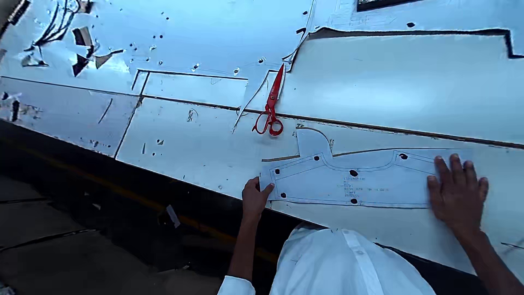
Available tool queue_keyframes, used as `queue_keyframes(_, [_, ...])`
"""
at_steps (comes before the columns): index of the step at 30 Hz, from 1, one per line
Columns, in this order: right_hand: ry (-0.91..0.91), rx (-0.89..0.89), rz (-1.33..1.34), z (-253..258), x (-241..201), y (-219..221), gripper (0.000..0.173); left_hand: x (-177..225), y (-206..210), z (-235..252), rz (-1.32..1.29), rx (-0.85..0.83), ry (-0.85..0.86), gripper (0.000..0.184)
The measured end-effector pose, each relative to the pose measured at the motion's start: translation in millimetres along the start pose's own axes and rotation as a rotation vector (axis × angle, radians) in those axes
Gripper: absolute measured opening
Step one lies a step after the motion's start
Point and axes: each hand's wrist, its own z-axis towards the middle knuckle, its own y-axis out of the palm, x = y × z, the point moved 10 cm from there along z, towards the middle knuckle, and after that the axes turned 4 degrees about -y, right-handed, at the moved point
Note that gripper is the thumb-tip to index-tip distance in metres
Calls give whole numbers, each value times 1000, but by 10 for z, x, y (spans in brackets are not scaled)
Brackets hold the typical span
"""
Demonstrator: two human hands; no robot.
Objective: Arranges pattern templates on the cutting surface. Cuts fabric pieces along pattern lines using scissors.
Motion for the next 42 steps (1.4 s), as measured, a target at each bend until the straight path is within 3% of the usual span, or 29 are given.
queue_keyframes(7, [-4,-14,-20,4,5,-9,66,97,53,-132,-12,-91,45,43])
queue_keyframes(11, [-8,-14,-19,2,17,2,67,86,72,-124,-120,-183,37,62])
queue_keyframes(14, [-10,-13,-20,5,4,-13,67,127,35,-42,-155,-196,28,65])
queue_keyframes(20, [0,-17,-24,-6,40,11,66,121,-28,82,-247,-181,74,60])
queue_keyframes(28, [17,-23,-19,-5,40,6,65,67,-104,151,-57,6,211,52])
queue_keyframes(42, [21,-26,-10,21,65,16,64,93,-109,283,14,137,211,36])
